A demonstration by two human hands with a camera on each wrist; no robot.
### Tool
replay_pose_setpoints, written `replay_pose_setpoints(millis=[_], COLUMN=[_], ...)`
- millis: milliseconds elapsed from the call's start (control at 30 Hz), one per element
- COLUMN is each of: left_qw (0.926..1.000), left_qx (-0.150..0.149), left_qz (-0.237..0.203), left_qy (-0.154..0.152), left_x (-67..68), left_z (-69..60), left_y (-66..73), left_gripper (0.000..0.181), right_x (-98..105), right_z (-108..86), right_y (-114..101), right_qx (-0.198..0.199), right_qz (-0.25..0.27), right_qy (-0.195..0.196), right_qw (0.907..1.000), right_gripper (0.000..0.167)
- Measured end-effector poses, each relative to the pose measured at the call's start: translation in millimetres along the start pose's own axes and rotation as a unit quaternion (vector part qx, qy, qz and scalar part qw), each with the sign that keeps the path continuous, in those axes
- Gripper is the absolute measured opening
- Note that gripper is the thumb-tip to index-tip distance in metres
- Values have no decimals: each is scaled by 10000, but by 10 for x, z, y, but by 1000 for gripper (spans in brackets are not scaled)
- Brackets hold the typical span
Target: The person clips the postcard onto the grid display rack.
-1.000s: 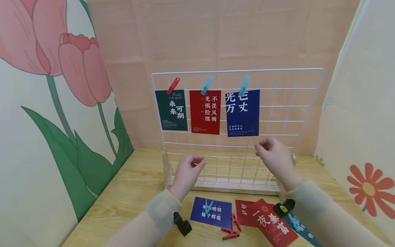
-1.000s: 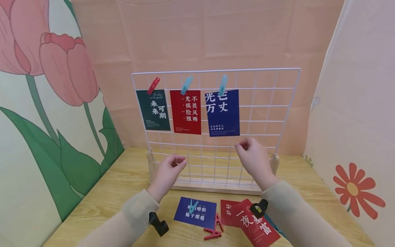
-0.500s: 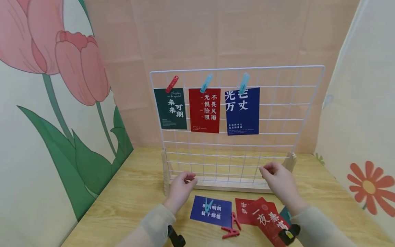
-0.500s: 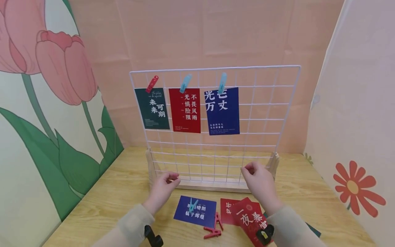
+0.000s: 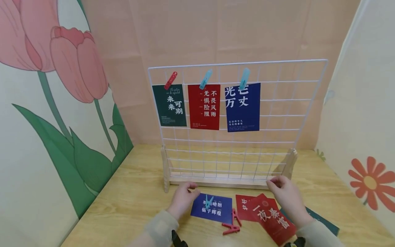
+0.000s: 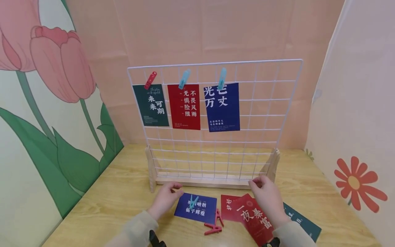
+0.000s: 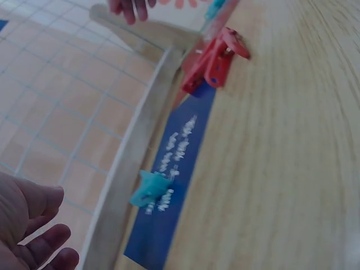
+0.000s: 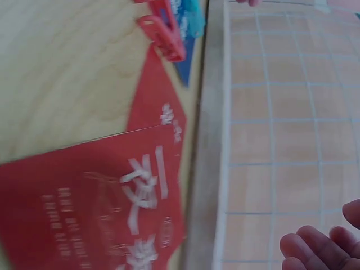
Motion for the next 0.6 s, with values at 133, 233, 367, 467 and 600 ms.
replay_pose_setpoints(millis=[133,233,367,467,600], left_qw=[9995,9988,9976,9964,9945], left_qx=[38,190,377,462,540], left_qz=[277,395,536,679,872], left_qy=[-138,-224,-219,-209,-233], left_x=[-84,-123,-154,-171,-200], left_z=[-1,-4,0,9,17], left_y=[-83,-140,-202,-233,-258], left_gripper=[25,24,25,26,29], right_x=[9,25,67,113,202], right_z=[-21,-31,-28,-17,-3], right_y=[123,220,373,483,607], right_qx=[-266,-427,-612,-743,-893], right_qz=[-52,-73,-191,-321,-439], right_qy=[-19,-24,-25,-60,-185], right_qw=[9996,9991,9979,9967,9949], right_gripper=[48,49,52,54,62])
Point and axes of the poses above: each hand's wrist, its own z-axis towards the middle knuckle, its own x-axis out of the back of the hand, y = z × x, the point moved 1 cm from there along z, towards the middle knuckle, and after that the axes turned 8 degrees about z, right-handed, at the moved point
